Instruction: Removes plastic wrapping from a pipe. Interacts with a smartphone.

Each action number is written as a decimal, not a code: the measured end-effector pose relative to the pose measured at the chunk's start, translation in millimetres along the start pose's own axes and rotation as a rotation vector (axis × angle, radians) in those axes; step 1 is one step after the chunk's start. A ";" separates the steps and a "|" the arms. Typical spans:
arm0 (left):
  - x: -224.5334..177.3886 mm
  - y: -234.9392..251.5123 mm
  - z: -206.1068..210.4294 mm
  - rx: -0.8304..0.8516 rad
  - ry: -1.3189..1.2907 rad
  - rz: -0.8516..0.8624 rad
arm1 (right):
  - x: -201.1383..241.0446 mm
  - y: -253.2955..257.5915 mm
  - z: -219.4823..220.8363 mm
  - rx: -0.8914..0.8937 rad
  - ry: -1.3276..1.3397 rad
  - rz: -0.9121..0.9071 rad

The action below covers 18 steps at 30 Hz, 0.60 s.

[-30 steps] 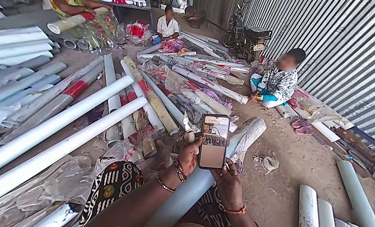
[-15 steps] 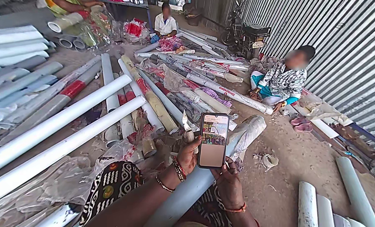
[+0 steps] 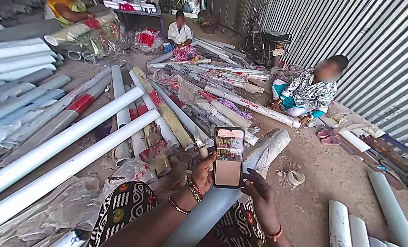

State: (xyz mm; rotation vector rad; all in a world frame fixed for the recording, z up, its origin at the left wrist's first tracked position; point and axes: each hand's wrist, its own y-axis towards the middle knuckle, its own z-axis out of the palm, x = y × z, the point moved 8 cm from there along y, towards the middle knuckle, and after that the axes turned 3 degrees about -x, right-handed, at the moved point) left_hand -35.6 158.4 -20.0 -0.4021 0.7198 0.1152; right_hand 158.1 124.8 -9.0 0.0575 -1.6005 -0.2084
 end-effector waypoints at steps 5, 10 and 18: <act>1.1 -4.4 2.9 0.004 0.050 0.031 | 69.8 22.4 -9.5 -0.196 -0.549 -0.755; 1.4 -7.8 4.8 0.011 0.082 0.041 | 90.0 44.2 17.8 -0.151 -0.538 -0.908; -4.3 -9.1 6.1 0.034 0.097 0.099 | 88.9 33.9 43.8 -0.187 -0.811 -1.035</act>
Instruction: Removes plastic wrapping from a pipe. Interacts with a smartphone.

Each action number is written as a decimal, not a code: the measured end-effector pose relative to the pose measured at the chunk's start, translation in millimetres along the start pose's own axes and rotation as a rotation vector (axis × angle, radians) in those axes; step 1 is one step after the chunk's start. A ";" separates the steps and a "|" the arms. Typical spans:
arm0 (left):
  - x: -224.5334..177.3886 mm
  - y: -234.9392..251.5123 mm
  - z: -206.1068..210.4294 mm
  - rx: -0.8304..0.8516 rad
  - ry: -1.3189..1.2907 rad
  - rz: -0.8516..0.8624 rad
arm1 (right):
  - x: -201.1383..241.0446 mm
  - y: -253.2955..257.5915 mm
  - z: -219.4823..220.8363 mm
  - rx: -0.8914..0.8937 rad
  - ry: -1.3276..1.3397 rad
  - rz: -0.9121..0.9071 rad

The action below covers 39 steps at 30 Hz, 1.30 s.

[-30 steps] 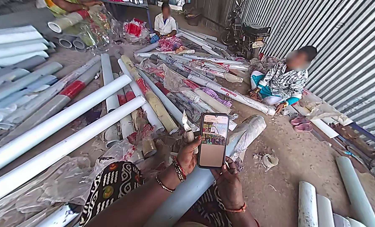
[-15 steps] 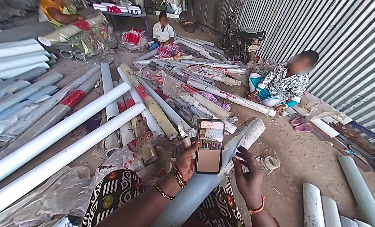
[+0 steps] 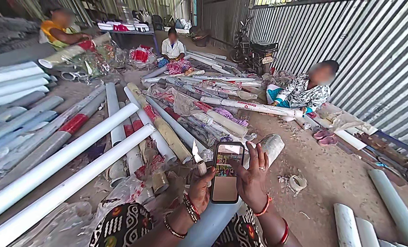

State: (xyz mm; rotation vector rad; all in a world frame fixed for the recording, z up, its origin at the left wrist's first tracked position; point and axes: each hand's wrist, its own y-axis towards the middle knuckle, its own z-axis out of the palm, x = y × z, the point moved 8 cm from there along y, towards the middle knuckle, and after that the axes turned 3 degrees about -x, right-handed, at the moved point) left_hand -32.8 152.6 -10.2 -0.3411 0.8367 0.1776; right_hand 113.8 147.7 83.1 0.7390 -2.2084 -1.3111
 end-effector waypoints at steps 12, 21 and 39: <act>5.1 2.7 -3.3 -0.007 -0.004 -0.063 | -31.2 -14.2 -11.5 -0.099 0.391 0.332; 9.5 5.3 -2.8 0.015 -0.024 -0.082 | -29.6 -23.4 -3.8 -0.073 0.405 0.321; 8.2 6.8 -2.4 0.043 -0.044 -0.080 | -8.5 -35.2 14.5 0.119 0.168 0.120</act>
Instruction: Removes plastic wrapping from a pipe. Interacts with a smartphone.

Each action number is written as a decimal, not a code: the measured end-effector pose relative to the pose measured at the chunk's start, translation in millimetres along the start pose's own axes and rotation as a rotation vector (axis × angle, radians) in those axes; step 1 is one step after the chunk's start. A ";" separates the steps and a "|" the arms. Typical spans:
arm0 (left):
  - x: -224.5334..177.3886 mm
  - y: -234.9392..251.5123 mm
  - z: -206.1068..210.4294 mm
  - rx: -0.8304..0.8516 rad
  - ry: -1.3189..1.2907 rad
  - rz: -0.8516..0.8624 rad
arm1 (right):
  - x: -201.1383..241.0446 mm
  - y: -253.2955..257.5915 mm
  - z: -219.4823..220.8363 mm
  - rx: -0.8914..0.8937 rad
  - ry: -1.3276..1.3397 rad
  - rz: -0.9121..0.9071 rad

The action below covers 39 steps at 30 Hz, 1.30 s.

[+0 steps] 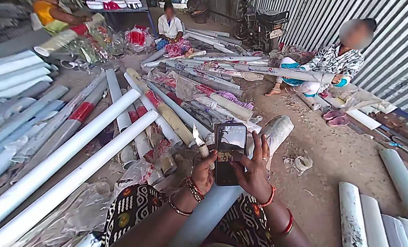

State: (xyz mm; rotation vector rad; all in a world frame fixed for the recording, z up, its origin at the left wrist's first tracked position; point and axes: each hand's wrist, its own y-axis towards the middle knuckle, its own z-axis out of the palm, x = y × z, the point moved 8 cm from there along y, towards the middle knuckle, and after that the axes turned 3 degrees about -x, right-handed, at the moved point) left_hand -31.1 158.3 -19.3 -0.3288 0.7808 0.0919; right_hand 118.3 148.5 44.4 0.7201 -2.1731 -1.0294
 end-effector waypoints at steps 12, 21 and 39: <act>1.7 1.4 -0.6 -0.005 0.010 -0.034 | -16.8 -0.5 1.1 0.289 -0.004 0.127; 3.0 3.1 -2.1 -0.008 0.016 -0.049 | -17.3 -0.6 3.8 0.295 0.020 0.147; 2.4 5.1 -3.6 -0.011 0.004 -0.054 | -16.3 -1.9 8.5 0.291 0.035 0.148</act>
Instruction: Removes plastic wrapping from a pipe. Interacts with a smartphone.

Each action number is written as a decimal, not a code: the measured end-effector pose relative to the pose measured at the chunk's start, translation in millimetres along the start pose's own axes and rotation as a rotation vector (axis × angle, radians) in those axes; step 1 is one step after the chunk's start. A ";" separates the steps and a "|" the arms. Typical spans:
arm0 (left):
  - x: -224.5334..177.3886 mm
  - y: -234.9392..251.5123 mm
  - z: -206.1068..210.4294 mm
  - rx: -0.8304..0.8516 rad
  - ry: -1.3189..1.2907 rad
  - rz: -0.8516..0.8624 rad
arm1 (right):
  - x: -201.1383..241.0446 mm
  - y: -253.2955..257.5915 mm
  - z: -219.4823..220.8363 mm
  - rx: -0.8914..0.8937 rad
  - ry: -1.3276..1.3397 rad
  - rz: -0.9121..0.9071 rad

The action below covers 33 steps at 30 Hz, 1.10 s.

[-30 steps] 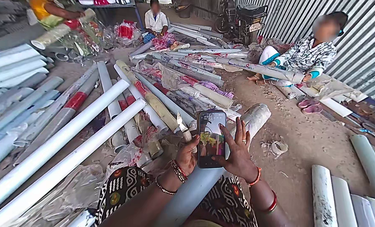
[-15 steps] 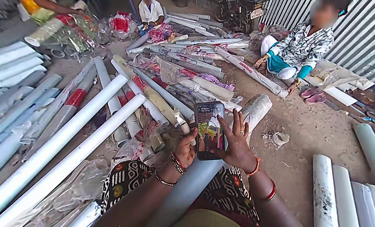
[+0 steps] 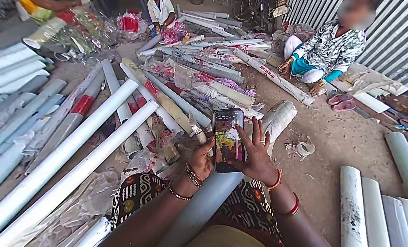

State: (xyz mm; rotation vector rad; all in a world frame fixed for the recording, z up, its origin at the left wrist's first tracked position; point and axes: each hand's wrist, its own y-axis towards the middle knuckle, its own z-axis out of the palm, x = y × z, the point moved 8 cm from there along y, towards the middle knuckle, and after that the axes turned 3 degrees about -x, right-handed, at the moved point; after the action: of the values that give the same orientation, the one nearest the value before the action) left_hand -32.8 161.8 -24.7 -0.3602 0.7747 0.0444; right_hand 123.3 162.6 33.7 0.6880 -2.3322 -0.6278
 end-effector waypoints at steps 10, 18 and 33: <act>0.6 1.0 -0.4 0.000 -0.007 0.004 | -0.9 0.1 0.3 0.007 0.014 0.006; 0.6 -0.1 0.9 0.003 -0.012 0.002 | -0.1 0.1 0.0 0.011 0.016 0.020; 1.9 -1.3 2.2 0.000 -0.044 -0.033 | -1.0 -0.2 1.2 0.007 0.025 0.030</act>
State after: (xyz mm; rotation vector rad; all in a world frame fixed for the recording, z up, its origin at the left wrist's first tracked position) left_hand -29.7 161.2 -24.2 -0.3704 0.7252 0.0214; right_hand 123.2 163.4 32.3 0.6586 -2.3183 -0.5944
